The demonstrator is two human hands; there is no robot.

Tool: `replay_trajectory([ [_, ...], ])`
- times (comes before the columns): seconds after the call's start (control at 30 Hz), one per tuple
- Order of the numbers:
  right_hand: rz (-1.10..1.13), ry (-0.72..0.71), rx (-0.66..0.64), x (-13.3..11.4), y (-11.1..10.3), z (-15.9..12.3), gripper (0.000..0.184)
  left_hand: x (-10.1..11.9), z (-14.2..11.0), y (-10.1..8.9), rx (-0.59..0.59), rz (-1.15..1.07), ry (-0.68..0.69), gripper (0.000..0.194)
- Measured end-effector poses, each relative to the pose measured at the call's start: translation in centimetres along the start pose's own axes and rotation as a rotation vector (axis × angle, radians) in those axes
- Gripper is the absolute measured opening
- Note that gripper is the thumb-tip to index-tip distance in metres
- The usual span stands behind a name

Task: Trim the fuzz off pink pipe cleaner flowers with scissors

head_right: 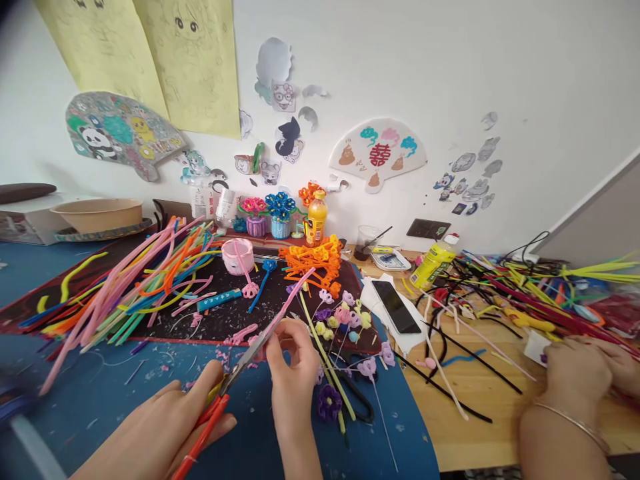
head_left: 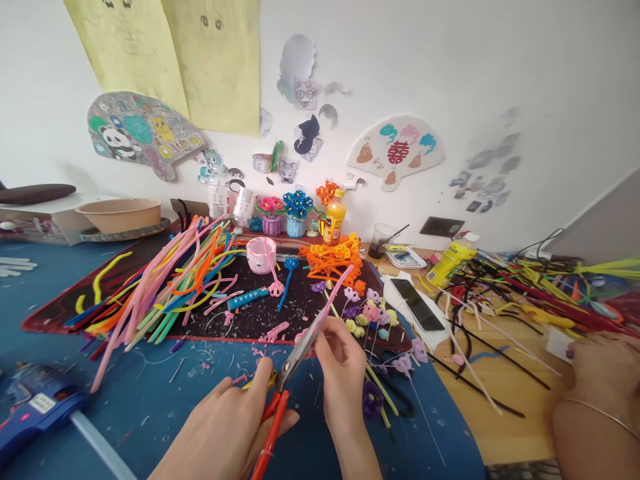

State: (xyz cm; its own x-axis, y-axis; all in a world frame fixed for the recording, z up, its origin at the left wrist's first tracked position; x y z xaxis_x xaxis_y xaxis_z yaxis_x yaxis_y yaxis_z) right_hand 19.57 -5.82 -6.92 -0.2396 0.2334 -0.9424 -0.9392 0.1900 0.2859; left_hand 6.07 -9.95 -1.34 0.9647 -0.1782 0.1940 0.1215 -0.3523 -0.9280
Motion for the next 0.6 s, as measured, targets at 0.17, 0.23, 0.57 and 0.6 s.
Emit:
replay_trajectory([
  [0.17,-0.007,0.054,-0.036,-0.1,0.1,-0.1,0.015,0.0,-0.3,-0.8,-0.031,0.001,-0.013,0.030],
  [0.23,-0.016,0.048,-0.047,-0.1,0.1,-0.1,0.016,-0.2,-0.4,-0.7,-0.022,0.013,-0.005,0.031],
  [0.57,0.038,0.055,-0.149,-0.2,0.3,-0.1,0.018,-0.9,-0.2,0.0,-0.013,0.072,0.006,0.030],
  [0.6,0.030,0.050,-0.145,-0.2,0.3,0.0,0.018,-0.9,-0.3,-0.1,-0.013,0.071,0.004,0.029],
])
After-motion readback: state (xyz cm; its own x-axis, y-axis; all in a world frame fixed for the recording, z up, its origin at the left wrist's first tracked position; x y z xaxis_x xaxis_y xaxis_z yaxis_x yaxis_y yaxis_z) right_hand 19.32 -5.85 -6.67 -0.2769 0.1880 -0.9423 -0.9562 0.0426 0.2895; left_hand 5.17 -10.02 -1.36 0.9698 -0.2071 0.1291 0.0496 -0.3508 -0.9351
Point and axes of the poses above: each hand's wrist, its own z-axis towards the middle knuckle, its own y-axis out of the palm, x = y × z, the point moved 1 cm from there along z, towards the middle knuckle, and after that the axes turned 2 degrees about y, right-handed, at the moved point
